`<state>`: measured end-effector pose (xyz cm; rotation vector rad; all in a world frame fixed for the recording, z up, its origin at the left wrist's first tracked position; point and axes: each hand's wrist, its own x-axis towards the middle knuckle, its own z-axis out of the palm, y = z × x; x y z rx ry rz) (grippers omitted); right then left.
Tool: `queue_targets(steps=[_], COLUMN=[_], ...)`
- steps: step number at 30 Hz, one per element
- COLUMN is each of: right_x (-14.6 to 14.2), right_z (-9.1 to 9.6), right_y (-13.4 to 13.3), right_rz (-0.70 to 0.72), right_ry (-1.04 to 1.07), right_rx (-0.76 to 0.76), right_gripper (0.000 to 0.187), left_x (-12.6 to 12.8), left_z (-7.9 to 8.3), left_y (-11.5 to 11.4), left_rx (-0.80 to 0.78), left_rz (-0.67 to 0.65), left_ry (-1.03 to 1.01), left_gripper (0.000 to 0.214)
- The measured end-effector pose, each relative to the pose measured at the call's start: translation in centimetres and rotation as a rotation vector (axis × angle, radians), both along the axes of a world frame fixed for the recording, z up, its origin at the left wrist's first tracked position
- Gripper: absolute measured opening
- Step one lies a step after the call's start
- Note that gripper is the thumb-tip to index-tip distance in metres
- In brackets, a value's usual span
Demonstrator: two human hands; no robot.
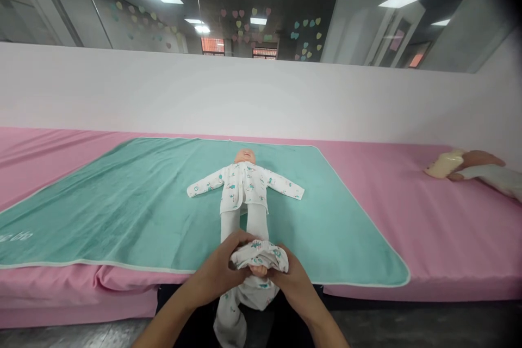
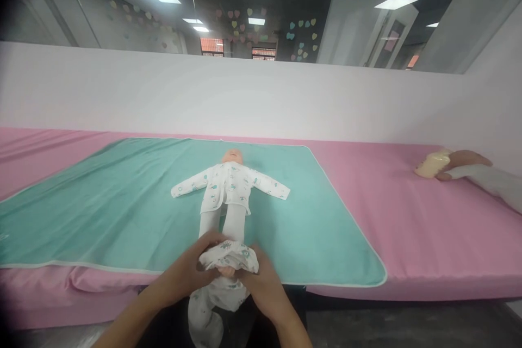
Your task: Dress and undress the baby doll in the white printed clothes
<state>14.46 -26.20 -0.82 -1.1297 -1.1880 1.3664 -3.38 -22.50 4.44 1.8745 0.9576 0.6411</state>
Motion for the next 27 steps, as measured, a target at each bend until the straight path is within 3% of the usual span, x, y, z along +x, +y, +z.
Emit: queue_targets(steps=[3, 5, 6, 8, 11, 14, 17, 21, 24, 27], right_x=[-0.1, 0.0, 0.2, 0.8, 2.3, 3.6, 4.5, 5.2, 5.2, 4.9], right_z=[0.1, 0.0, -0.1, -0.4, -1.0, -1.6, -2.2, -3.0, -2.4, -0.3], right_y=[0.8, 1.5, 1.8, 2.7, 3.9, 4.6, 4.9, 5.2, 5.2, 4.8], right_rz=[0.040, 0.051, 0.050, 0.023, -0.058, -0.111, -0.120, -0.164, -0.091, 0.059], right_ry=[0.067, 0.066, 0.037, -0.061, -0.209, -0.273, -0.317, -0.355, -0.382, -0.380], right_rx=[-0.010, 0.000, 0.016, 0.047, 0.044, 0.073, 0.123, 0.114, 0.116, 0.214], right_gripper=[0.035, 0.035, 0.033, 0.026, 0.015, 0.011, 0.009, 0.013, 0.020, 0.023], left_x=[-0.3, -0.2, -0.1, 0.1, -0.1, -1.5, -3.9, -6.3, -5.9, -4.0], left_z=[-1.2, -1.7, -1.7, -1.2, 0.0, 0.7, 1.2, 2.7, 3.0, 1.6], left_y=[1.4, 2.2, 2.5, 2.7, 2.6, 2.9, 4.0, 5.7, 6.1, 5.8], left_rx=[0.288, 0.369, 0.336, 0.127, -0.268, -0.451, -0.480, -0.488, -0.421, -0.338], left_rz=[-0.012, 0.016, 0.050, 0.090, -0.014, -0.114, -0.088, 0.107, 0.116, 0.085], left_ry=[0.058, 0.072, 0.057, 0.004, -0.102, -0.199, -0.266, -0.452, -0.524, -0.436], left_gripper=[0.044, 0.044, 0.043, 0.039, 0.036, 0.032, 0.024, 0.015, 0.013, 0.016])
